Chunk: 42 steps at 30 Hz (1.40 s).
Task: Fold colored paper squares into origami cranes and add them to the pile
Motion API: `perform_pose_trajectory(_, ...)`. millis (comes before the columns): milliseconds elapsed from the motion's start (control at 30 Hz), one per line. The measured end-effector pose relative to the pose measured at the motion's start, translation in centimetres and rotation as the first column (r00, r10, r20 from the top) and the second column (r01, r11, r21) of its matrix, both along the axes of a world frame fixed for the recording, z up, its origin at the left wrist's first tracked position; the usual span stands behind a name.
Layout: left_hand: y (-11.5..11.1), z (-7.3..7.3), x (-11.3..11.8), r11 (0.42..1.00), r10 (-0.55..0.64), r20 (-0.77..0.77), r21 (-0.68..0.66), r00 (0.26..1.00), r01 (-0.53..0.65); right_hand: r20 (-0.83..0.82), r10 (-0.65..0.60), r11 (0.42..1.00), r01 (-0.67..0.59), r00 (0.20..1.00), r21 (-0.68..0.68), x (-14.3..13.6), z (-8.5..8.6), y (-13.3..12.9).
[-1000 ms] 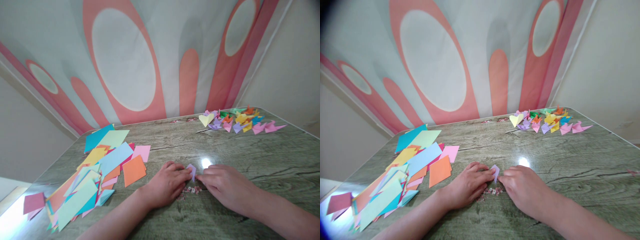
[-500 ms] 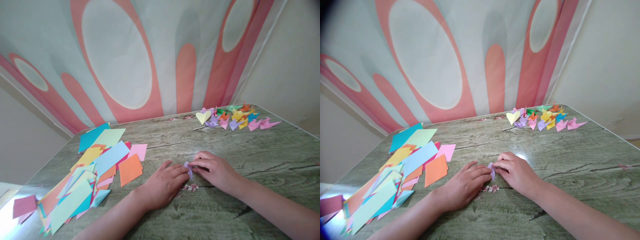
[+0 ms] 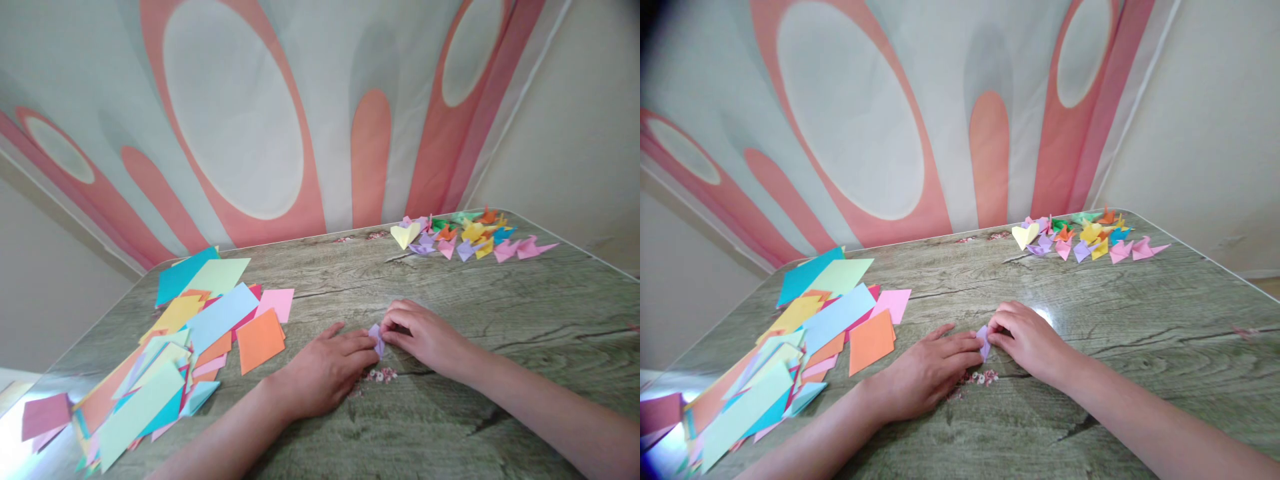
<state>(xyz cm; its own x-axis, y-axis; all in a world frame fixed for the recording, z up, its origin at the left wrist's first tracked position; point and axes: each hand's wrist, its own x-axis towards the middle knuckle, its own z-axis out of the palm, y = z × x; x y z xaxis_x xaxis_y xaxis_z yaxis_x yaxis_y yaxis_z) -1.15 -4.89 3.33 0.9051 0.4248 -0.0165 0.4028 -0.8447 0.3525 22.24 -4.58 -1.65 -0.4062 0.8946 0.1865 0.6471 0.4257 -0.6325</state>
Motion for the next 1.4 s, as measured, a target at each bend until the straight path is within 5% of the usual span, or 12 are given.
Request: perform_pose_trajectory(1400,-0.2,-0.9,0.3,0.997,0.006,-0.049,0.078,0.999,-0.002,0.087,-0.077,0.996,0.073,0.993,0.045,-0.7,0.0,0.0)
